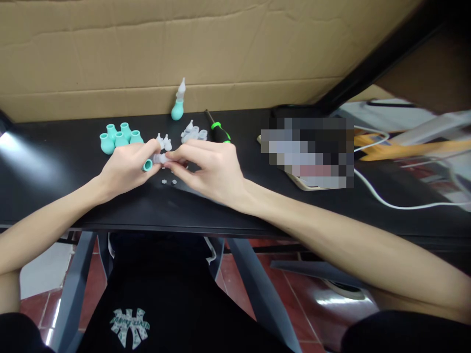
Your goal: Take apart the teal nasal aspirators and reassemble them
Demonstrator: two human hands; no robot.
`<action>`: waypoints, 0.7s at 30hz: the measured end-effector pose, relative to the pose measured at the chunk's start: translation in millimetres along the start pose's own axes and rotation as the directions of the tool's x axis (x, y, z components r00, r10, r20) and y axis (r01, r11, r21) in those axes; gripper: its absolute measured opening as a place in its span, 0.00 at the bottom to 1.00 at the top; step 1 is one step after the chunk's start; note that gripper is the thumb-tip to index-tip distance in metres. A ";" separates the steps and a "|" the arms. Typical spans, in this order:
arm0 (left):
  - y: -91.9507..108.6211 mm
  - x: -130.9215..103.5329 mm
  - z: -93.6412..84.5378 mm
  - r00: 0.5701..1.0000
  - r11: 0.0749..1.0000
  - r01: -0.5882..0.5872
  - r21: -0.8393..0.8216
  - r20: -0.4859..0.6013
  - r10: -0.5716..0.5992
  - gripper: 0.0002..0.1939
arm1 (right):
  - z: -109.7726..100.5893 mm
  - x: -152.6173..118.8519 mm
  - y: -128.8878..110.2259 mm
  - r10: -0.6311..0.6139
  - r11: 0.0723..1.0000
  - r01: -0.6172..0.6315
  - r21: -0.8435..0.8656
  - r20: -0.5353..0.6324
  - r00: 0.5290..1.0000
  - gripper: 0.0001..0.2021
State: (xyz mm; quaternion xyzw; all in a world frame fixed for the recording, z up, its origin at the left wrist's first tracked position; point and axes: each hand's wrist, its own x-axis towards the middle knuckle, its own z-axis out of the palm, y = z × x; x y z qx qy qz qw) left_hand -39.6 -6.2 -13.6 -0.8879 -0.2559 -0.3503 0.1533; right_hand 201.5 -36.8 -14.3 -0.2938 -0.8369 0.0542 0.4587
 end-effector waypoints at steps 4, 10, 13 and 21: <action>4.5 1.7 -3.6 0.999 0.999 0.023 -0.042 0.038 -0.022 0.11 | -1.3 2.7 -2.9 0.078 0.995 -0.074 0.070 -0.054 0.995 0.10; 9.2 9.4 -9.2 0.983 0.940 0.171 -0.294 -0.009 -0.182 0.14 | 0.2 8.8 -0.4 0.356 0.861 -0.285 0.420 -0.100 0.929 0.15; 2.9 9.3 -7.9 0.970 0.888 0.214 -0.407 -0.015 -0.241 0.17 | 4.0 9.1 2.4 0.440 0.762 -0.360 0.538 -0.023 0.898 0.22; -1.1 6.6 -4.3 0.957 0.810 0.269 -0.521 0.050 -0.285 0.16 | 7.4 9.4 6.3 0.450 0.650 -0.363 0.668 0.046 0.892 0.27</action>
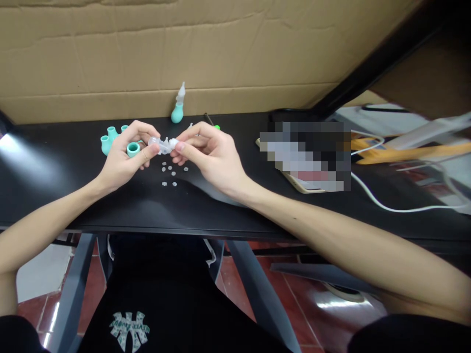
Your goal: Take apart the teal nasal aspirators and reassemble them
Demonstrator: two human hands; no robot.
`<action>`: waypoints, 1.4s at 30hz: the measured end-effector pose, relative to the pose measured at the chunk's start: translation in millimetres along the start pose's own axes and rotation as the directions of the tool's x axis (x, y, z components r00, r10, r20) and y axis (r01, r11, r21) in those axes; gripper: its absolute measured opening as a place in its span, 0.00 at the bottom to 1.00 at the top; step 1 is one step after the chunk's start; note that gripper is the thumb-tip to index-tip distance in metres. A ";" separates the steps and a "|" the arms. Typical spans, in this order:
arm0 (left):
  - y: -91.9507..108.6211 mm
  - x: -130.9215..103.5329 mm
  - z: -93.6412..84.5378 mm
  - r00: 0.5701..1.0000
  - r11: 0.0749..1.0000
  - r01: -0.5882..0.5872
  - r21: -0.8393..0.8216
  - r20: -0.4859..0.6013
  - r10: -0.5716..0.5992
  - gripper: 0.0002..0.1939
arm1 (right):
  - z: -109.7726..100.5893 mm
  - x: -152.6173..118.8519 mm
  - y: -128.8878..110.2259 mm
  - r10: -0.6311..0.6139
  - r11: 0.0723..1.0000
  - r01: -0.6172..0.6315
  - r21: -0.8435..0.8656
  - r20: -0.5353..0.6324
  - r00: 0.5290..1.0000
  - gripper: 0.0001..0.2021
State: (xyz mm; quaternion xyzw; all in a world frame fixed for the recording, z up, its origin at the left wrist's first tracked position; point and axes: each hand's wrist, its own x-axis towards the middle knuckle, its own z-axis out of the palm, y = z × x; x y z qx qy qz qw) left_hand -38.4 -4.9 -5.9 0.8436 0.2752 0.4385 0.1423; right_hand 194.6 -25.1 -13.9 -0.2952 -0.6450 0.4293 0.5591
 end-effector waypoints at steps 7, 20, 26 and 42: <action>2.7 -1.9 2.5 0.998 0.998 0.056 0.005 -0.027 -0.056 0.19 | 1.2 -1.2 -3.7 -0.023 0.998 0.022 -0.052 -0.019 1.000 0.28; 12.7 -1.2 -5.5 0.999 0.995 0.029 0.096 0.014 -0.030 0.11 | -1.9 -2.2 -2.6 -0.037 0.998 0.038 -0.048 0.025 0.999 0.28; 11.8 -4.9 -4.4 1.000 0.990 0.013 0.139 0.008 -0.015 0.11 | -1.7 -4.2 -0.4 -0.063 0.998 0.063 -0.001 0.056 0.996 0.25; 6.6 -6.3 -8.3 0.979 0.935 -0.205 0.290 0.063 0.195 0.22 | -3.9 -1.1 5.1 0.029 0.988 -0.061 0.138 0.221 0.975 0.23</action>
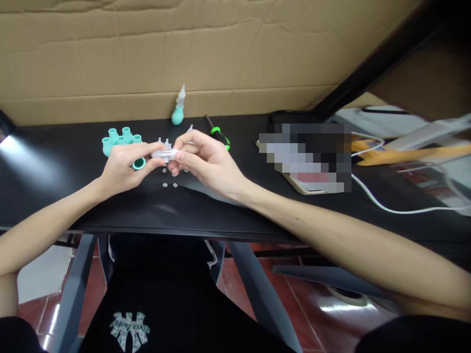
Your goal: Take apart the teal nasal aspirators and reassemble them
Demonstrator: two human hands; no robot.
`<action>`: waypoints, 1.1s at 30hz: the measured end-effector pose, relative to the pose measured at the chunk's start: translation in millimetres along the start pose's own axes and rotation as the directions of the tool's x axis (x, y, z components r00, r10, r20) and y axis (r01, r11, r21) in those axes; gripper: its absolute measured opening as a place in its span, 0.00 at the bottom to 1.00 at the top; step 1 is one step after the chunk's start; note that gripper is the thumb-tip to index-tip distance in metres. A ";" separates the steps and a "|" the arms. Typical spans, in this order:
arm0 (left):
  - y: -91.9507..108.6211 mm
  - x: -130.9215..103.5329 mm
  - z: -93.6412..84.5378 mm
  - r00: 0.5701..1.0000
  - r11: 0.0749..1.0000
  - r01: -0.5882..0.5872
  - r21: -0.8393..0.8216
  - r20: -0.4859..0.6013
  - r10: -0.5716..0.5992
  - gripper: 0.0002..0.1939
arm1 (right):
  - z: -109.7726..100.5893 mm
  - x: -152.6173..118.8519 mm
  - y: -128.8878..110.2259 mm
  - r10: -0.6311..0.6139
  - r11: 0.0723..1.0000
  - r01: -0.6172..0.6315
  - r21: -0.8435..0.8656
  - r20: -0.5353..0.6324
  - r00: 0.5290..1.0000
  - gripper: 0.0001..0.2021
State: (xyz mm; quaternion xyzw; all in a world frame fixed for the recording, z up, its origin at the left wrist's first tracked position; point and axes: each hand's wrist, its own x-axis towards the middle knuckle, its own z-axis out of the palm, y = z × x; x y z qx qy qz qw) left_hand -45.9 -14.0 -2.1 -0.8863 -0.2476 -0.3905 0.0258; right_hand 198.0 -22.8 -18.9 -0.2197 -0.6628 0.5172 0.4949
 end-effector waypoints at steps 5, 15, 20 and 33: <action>0.1 -0.7 3.5 0.998 1.000 0.013 0.009 0.059 -0.013 0.25 | -1.3 0.0 2.1 -0.058 0.989 0.055 -0.134 -0.015 0.998 0.24; -3.8 -5.0 14.8 0.982 0.991 0.125 -0.054 0.150 -0.115 0.33 | -0.1 -9.5 -3.2 -0.431 0.691 0.383 -0.612 0.076 0.899 0.11; 5.4 -5.5 15.5 0.984 0.995 0.095 -0.004 0.154 -0.093 0.33 | 2.7 -11.5 -2.3 -0.468 0.599 0.400 -0.693 0.101 0.878 0.12; 10.5 -10.9 21.2 0.978 0.983 0.083 0.161 0.175 -0.112 0.31 | 8.6 -19.2 -2.1 -0.524 0.458 0.438 -0.774 0.163 0.836 0.07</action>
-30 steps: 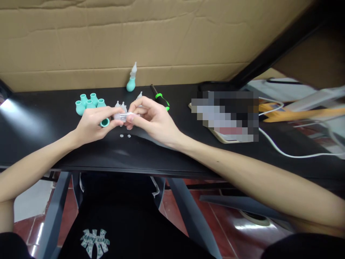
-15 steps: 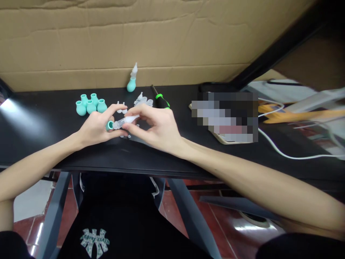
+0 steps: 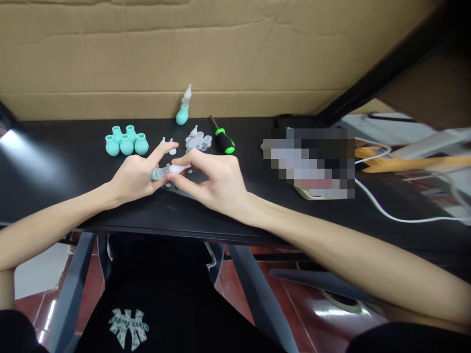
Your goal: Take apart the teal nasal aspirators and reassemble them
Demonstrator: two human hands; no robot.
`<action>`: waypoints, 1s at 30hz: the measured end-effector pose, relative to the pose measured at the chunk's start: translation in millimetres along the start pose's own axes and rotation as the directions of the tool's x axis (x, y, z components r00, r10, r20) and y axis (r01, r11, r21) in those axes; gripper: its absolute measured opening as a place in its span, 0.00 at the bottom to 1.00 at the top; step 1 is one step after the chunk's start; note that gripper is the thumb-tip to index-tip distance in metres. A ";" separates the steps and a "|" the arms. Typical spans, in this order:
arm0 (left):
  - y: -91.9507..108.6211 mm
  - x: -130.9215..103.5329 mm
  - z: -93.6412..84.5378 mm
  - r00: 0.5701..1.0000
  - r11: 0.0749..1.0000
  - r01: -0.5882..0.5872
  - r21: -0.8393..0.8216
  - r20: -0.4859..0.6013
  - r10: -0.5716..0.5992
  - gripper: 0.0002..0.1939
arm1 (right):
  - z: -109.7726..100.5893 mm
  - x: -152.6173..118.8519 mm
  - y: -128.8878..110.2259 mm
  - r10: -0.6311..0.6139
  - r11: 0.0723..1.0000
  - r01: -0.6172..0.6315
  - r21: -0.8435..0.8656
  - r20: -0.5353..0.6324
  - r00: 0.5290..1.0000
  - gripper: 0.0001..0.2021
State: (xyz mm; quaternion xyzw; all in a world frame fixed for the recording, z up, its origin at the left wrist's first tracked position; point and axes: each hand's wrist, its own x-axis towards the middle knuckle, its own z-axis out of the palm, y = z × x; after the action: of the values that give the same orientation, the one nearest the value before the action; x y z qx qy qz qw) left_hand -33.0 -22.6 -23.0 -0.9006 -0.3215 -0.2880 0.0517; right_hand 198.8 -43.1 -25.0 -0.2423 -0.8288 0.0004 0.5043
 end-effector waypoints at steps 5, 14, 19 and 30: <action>3.4 -1.1 4.8 0.998 0.998 0.038 -0.052 -0.042 -0.040 0.29 | -0.4 -1.0 1.5 -0.128 0.989 0.128 -0.067 0.010 0.992 0.03; 5.6 -5.1 6.0 0.999 0.997 0.041 -0.060 0.014 -0.040 0.28 | -8.4 3.9 6.7 -0.176 0.982 0.187 -0.038 0.198 0.964 0.05; 4.9 -3.1 4.7 0.999 0.978 0.049 -0.202 0.027 -0.045 0.29 | -8.9 5.0 11.8 -0.219 0.974 0.226 -0.013 0.194 0.956 0.07; 1.6 3.2 3.6 0.999 0.905 -0.006 -0.425 0.042 0.026 0.27 | -4.7 7.0 17.5 -0.371 0.927 0.376 0.005 0.177 0.912 0.05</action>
State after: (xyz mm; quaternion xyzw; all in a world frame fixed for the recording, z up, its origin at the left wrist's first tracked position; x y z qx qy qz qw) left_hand -28.2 -21.2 -24.1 -0.8993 -0.2449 -0.3295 -0.1505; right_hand 207.2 -26.0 -21.2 -0.0859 -0.9008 -0.0869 0.4168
